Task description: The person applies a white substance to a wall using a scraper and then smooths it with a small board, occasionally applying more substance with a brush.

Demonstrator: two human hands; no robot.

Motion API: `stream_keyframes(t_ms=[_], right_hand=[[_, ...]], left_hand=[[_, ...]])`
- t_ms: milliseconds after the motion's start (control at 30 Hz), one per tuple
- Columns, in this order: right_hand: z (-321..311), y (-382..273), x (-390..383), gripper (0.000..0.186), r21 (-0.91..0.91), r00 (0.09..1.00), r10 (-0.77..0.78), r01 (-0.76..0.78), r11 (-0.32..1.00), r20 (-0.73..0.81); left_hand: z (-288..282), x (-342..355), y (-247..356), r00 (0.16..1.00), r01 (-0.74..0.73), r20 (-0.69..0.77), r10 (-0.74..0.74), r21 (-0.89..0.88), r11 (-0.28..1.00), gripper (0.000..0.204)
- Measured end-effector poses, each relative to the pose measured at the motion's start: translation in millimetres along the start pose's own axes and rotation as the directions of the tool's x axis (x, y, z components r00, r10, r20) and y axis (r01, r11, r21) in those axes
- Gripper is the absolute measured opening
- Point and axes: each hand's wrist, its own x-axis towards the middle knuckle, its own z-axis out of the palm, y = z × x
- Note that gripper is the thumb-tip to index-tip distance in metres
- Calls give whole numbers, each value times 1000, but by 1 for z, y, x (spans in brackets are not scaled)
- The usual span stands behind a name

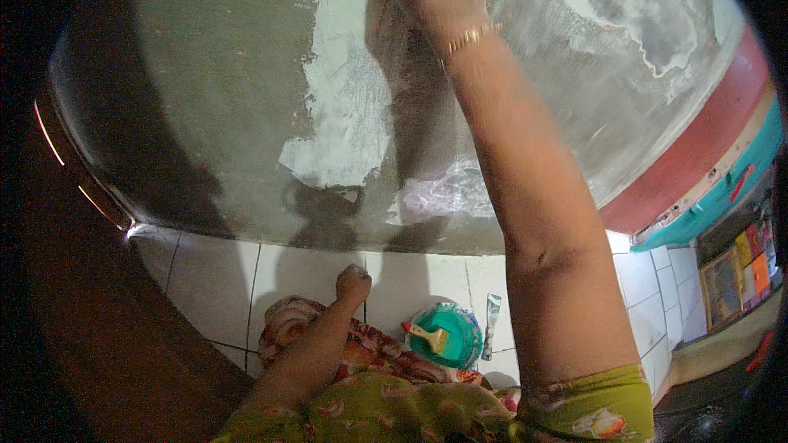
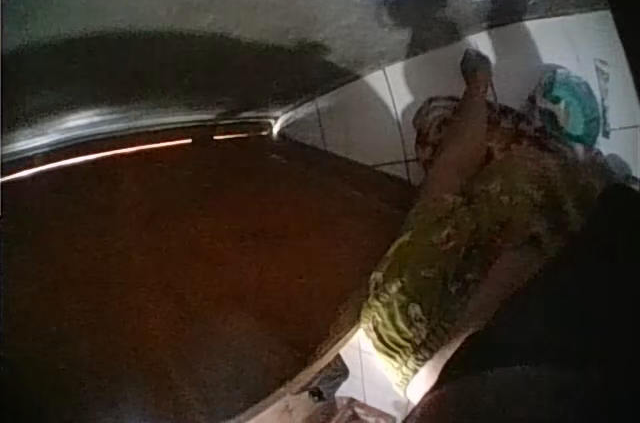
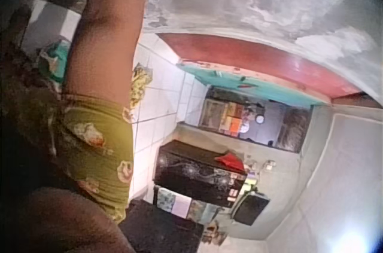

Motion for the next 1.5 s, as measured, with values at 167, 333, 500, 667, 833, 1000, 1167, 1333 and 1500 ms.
stream_keyframes(t_ms=[167, 333, 500, 667, 833, 1000, 1167, 1333, 1500], right_hand=[[8, -48, -102, 23, 27, 947, -90, 85, 996, 308], [-33, -91, -272, 18, 464, 690, -260, -125, 877, 676], [-20, -53, -145, 32, -16, 787, 8, 2, 1000, 617], [-4, -14, 16, 13, -122, 979, 190, -180, 976, 72], [28, -70, -102, 14, 180, 975, -89, 53, 982, 201], [-5, -96, -220, 10, 362, 748, -253, 18, 932, 613], [-10, -42, -117, 31, 20, 930, -25, 19, 1000, 367], [-2, -25, -4, 14, -262, 922, 229, -149, 953, 311], [37, -112, -119, 20, 301, 964, -57, -25, 953, 260]], left_hand=[[3, 7, -12, 999, -11, 39, 9, 59, 998, 26], [10, 11, -21, 999, -47, 32, 44, 88, 995, 27], [19, 17, -35, 995, -95, 49, 91, 86, 992, 26], [19, 14, -19, 997, -46, 66, 38, 122, 991, 26], [20, 9, -16, 993, -9, 116, 22, -111, 994, 24], [11, 4, -11, 997, -19, 77, 12, 87, 996, 26], [32, 21, -38, 990, -113, 106, 98, 150, 982, 29], [28, 9, 2, 986, -46, 164, 16, 179, 983, 32], [46, 27, -62, 983, -134, 144, 116, 126, 983, 34]])
